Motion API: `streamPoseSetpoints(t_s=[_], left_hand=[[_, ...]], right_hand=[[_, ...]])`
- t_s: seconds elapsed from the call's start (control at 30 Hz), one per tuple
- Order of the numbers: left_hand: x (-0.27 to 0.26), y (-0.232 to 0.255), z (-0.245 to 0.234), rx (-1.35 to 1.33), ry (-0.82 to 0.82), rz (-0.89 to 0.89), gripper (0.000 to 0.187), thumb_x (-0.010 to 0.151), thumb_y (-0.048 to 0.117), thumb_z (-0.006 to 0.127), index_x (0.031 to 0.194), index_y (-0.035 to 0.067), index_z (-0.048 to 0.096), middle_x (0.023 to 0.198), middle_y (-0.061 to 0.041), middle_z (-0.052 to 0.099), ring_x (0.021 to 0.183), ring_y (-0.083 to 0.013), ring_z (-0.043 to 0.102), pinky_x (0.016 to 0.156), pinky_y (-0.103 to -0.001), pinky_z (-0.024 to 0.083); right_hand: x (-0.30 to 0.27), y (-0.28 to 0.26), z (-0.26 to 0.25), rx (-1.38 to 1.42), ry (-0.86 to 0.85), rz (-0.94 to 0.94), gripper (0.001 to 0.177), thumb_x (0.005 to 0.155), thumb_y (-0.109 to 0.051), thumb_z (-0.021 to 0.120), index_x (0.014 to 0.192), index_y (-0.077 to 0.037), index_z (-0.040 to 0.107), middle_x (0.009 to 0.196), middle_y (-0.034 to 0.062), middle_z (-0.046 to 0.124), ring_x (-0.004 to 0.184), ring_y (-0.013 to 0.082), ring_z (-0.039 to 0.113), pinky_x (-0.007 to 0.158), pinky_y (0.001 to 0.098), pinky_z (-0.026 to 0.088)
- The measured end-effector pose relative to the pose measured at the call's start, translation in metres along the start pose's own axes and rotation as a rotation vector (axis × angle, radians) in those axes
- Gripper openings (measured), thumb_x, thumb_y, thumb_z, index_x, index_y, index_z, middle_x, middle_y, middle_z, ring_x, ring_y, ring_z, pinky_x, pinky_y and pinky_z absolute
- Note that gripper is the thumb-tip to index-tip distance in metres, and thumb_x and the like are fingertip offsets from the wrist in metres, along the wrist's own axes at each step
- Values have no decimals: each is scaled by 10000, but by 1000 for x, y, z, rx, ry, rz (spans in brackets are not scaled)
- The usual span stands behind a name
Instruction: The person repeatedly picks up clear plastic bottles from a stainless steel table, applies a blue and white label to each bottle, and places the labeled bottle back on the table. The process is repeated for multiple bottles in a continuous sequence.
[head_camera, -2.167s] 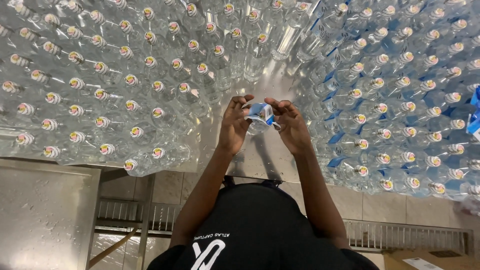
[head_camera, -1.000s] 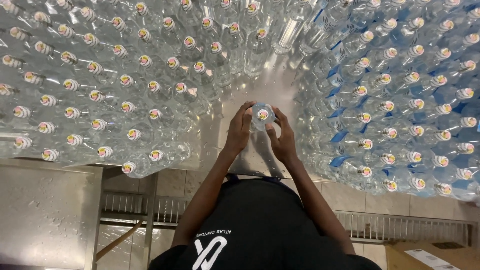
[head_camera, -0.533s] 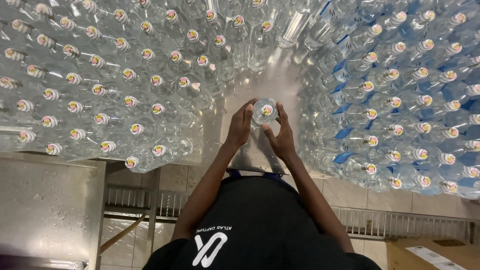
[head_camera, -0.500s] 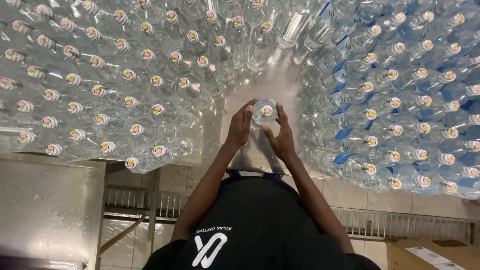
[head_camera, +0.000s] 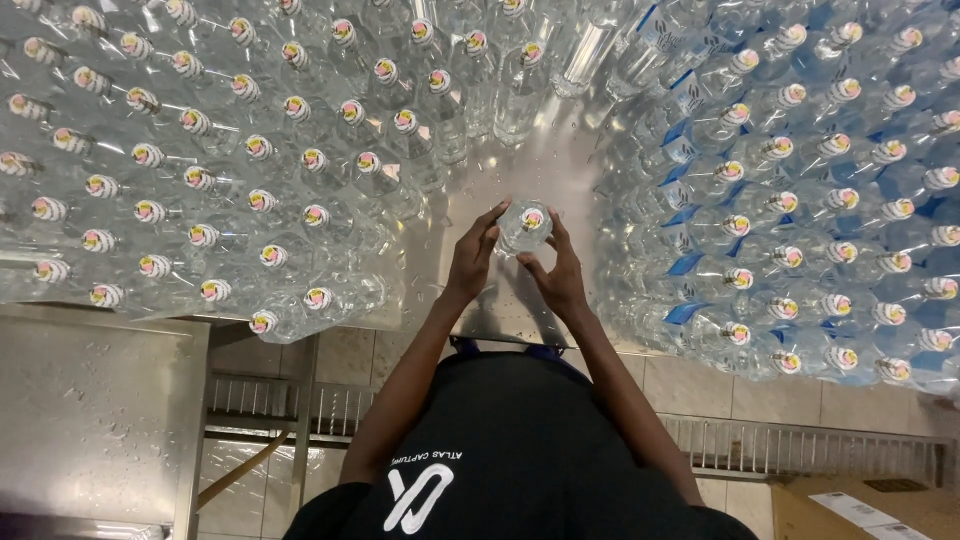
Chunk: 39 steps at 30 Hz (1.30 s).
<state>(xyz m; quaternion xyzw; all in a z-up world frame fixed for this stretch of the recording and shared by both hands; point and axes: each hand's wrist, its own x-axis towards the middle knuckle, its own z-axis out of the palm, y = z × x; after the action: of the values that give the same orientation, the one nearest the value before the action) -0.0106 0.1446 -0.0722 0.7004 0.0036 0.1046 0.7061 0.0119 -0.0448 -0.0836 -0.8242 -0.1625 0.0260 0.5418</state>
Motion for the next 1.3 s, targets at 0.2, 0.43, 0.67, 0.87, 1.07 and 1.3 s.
streamPoseSetpoints(t_s=[0.2, 0.43, 0.67, 0.87, 1.07, 1.3], left_hand=[[3, -29, 1, -16, 140, 30, 269, 1176, 301, 579, 1243, 67, 695, 1392, -160, 762, 1310, -328, 708, 1060, -457, 588], [12, -44, 0, 71, 181, 209, 201, 1182, 218, 523, 1154, 66, 653, 1287, -145, 734, 1237, -328, 719, 953, -389, 629], [15, -46, 7, 214, 240, 292, 310, 1189, 351, 458, 1097, 89, 597, 1135, -81, 644, 1156, -290, 688, 942, -391, 613], [21, -50, 19, 231, 242, 241, 403, 1181, 464, 400, 1089, 104, 558, 1097, -76, 603, 1131, -298, 691, 928, -394, 607], [29, -39, 29, 236, 185, 231, 393, 1200, 431, 374, 1085, 91, 534, 1069, -74, 517, 1084, -329, 655, 924, -413, 583], [62, -51, 18, 263, 145, 81, 95, 1192, 94, 449, 1108, 74, 487, 1066, -93, 438, 1078, -376, 652, 891, -306, 536]], right_hand=[[5, 4, -1, -28, 66, -50, 867, 1005, -380, 825, 1696, -71, 400, 1663, 199, 511, 1455, 425, 563, 1230, 543, 467], [9, 0, -2, 107, 68, -40, 1145, 839, -212, 992, 1725, -22, 293, 1653, 227, 519, 1533, 429, 474, 1245, 532, 459], [7, 21, 0, -12, 88, 32, 899, 847, -275, 986, 1601, -43, 555, 1407, 185, 733, 1372, 353, 657, 1219, 521, 479], [5, 4, 0, 46, 33, 62, 1093, 824, -265, 1006, 1675, 8, 375, 1539, 305, 588, 1418, 512, 567, 1199, 622, 485], [7, 63, 19, 20, 32, 205, 1078, 895, -374, 959, 1708, -63, 322, 1619, 251, 526, 1477, 468, 525, 1232, 642, 433], [30, 56, 2, 89, -119, 260, 1003, 806, -523, 1013, 1549, -49, 535, 1366, 243, 687, 1298, 415, 684, 1131, 616, 478]])
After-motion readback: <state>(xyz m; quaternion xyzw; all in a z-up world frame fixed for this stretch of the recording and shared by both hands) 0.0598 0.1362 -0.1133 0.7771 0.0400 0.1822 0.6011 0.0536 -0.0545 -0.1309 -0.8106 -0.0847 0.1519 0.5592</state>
